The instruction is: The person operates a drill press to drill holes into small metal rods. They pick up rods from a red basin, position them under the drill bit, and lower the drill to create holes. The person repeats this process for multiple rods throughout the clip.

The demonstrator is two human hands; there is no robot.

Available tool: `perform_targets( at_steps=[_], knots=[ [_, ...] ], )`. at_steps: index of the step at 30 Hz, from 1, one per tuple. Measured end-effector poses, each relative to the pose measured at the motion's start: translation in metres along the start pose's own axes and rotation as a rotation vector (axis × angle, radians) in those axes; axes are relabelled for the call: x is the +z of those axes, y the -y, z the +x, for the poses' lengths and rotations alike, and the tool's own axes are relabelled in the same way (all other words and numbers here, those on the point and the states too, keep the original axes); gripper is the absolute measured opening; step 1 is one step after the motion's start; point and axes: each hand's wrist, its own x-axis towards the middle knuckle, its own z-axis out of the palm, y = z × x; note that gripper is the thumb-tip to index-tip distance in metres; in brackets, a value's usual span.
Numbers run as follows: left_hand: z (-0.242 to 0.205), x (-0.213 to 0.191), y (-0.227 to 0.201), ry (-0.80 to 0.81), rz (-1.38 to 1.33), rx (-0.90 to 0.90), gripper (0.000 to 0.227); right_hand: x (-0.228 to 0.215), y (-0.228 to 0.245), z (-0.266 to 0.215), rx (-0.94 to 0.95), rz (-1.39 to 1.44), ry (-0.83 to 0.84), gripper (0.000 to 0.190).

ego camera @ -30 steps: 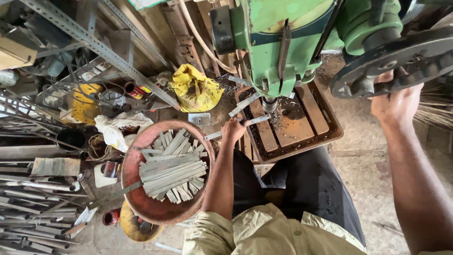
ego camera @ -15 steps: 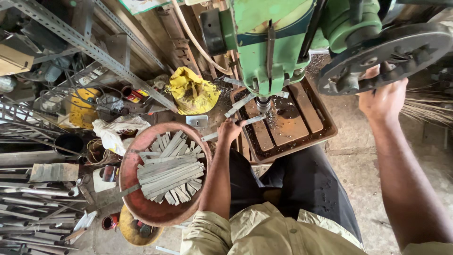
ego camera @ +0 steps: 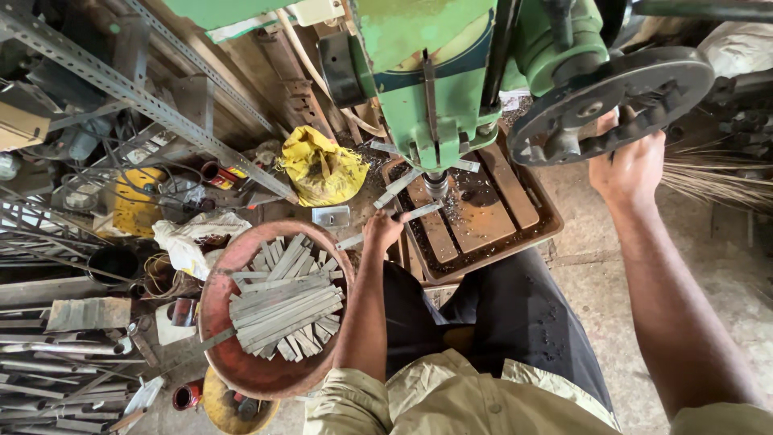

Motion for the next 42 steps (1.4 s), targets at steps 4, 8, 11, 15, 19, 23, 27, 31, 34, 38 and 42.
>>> perform_targets(
  at_steps=[4, 8, 11, 15, 19, 23, 27, 31, 34, 38, 42],
  knots=[
    [0.003, 0.002, 0.001, -0.015, 0.040, 0.023, 0.078, -0.007, 0.010, 0.008, 0.054, 0.057, 0.014, 0.017],
    [0.001, 0.000, 0.000, -0.056, 0.009, 0.012, 0.083, -0.005, 0.010, 0.009, 0.021, 0.048, -0.031, 0.017],
    [-0.003, -0.006, -0.006, 0.001, 0.001, -0.037, 0.086, -0.005, 0.008, 0.009, 0.037, 0.110, -0.009, 0.020],
    [-0.005, -0.010, -0.008, 0.047, -0.044, -0.082, 0.088, -0.006, 0.009, 0.012, 0.134, 0.203, 0.029, 0.023],
    [-0.005, -0.008, -0.007, -0.005, 0.006, -0.042, 0.093, -0.007, 0.011, 0.011, 0.061, 0.155, -0.017, 0.021],
    [-0.004, -0.009, -0.007, 0.005, 0.023, -0.039, 0.089, -0.004, 0.010, 0.009, 0.020, 0.085, -0.046, 0.020],
    [-0.004, -0.008, -0.007, -0.078, 0.062, 0.011, 0.089, -0.001, 0.007, 0.006, 0.009, 0.069, -0.055, 0.019],
    [-0.006, -0.014, -0.011, -0.011, 0.008, -0.018, 0.080, 0.001, 0.004, 0.008, 0.059, 0.163, -0.007, 0.016],
    [-0.009, -0.020, -0.013, 0.003, -0.024, -0.023, 0.080, 0.006, 0.002, 0.006, -0.024, 0.112, -0.063, 0.016],
    [-0.019, -0.023, -0.018, 0.026, 0.002, -0.052, 0.069, 0.013, -0.010, -0.003, -0.014, 0.140, -0.047, 0.016],
    [-0.023, -0.019, -0.019, -0.054, 0.048, -0.034, 0.070, -0.017, -0.006, -0.007, 0.156, 0.016, 0.149, 0.016]
  ],
)
